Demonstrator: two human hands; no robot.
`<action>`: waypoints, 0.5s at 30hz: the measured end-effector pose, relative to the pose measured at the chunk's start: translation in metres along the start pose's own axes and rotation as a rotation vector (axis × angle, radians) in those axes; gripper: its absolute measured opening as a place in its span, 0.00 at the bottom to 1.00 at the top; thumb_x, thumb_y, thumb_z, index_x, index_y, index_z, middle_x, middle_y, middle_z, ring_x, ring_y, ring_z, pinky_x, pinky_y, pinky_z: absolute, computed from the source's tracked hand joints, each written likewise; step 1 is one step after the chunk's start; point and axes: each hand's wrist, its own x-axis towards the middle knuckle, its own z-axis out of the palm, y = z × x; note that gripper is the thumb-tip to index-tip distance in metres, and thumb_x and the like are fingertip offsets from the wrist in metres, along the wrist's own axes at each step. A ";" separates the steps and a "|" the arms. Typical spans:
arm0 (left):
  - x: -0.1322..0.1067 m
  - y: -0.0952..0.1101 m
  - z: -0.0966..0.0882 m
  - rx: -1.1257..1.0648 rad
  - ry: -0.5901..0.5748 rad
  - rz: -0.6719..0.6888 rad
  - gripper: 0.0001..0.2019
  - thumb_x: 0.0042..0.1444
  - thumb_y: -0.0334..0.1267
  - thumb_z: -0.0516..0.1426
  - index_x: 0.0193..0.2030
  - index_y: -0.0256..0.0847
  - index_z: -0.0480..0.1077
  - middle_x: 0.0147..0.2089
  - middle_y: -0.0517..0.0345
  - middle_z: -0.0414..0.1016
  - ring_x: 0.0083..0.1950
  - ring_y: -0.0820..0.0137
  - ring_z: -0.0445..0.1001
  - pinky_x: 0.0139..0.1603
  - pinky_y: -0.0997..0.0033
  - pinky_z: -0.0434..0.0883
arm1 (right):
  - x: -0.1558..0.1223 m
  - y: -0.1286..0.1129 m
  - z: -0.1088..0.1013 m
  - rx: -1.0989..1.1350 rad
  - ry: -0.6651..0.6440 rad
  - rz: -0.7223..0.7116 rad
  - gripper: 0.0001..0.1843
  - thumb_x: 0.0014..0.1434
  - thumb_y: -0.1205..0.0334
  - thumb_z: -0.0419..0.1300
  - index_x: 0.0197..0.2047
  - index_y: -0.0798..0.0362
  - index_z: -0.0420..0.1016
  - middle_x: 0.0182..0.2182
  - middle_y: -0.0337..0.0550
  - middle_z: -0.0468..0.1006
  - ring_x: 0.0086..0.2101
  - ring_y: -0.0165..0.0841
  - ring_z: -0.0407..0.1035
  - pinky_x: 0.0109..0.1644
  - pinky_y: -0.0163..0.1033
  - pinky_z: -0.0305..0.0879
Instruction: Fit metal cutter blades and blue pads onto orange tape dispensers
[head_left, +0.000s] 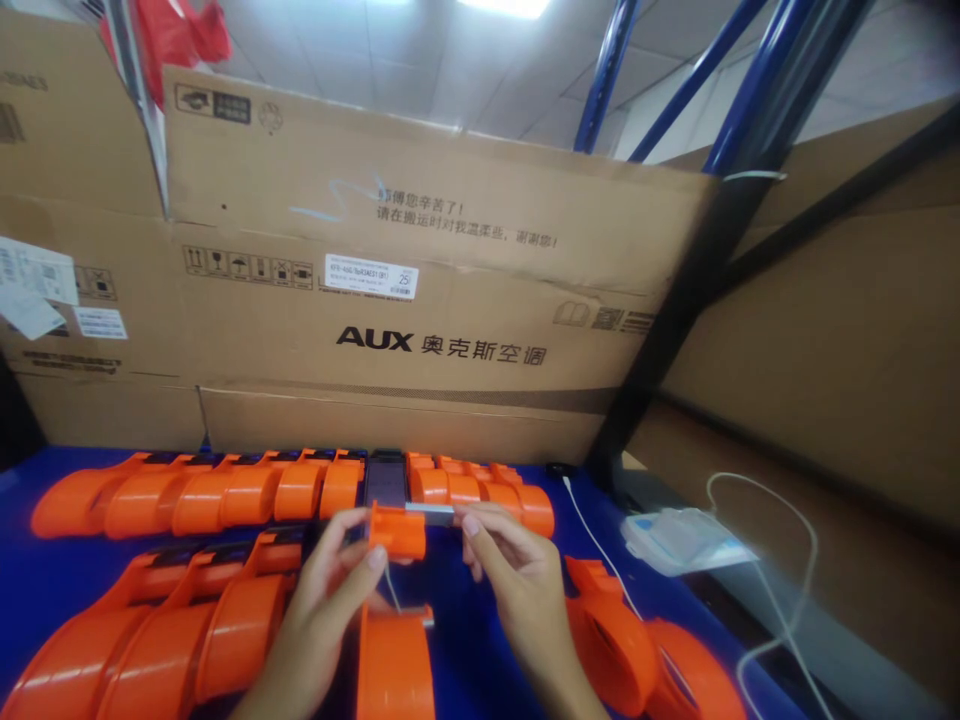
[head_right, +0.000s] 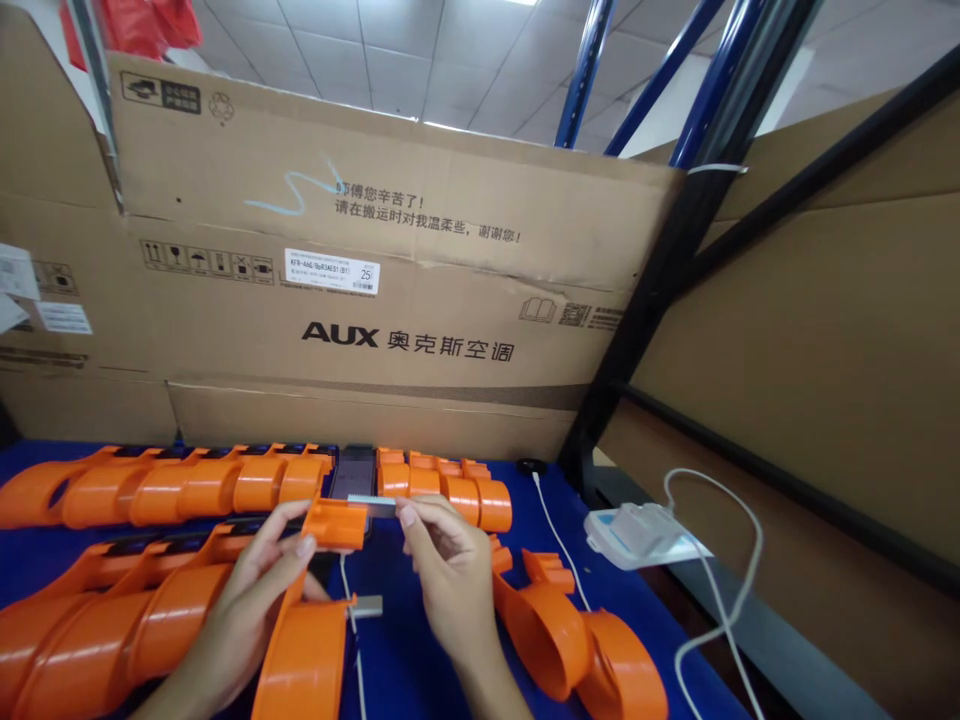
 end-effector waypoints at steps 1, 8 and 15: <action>0.000 0.000 0.000 -0.001 0.000 0.001 0.29 0.50 0.52 0.66 0.57 0.44 0.70 0.28 0.58 0.80 0.25 0.66 0.76 0.28 0.71 0.71 | 0.000 0.000 0.001 0.002 -0.019 -0.007 0.08 0.61 0.57 0.65 0.39 0.51 0.84 0.28 0.40 0.75 0.23 0.28 0.64 0.24 0.34 0.60; 0.002 -0.002 -0.004 0.017 -0.057 -0.010 0.27 0.53 0.52 0.65 0.57 0.44 0.68 0.23 0.62 0.77 0.25 0.67 0.74 0.26 0.74 0.69 | -0.004 0.000 0.006 -0.007 -0.142 -0.036 0.08 0.62 0.58 0.65 0.37 0.49 0.85 0.39 0.45 0.75 0.33 0.33 0.70 0.30 0.35 0.67; 0.005 -0.002 -0.008 0.113 -0.107 0.032 0.23 0.57 0.49 0.64 0.56 0.44 0.68 0.32 0.59 0.81 0.26 0.71 0.74 0.30 0.74 0.71 | -0.005 -0.001 0.010 -0.072 -0.238 -0.063 0.14 0.66 0.58 0.61 0.52 0.46 0.82 0.44 0.46 0.77 0.45 0.39 0.72 0.48 0.43 0.71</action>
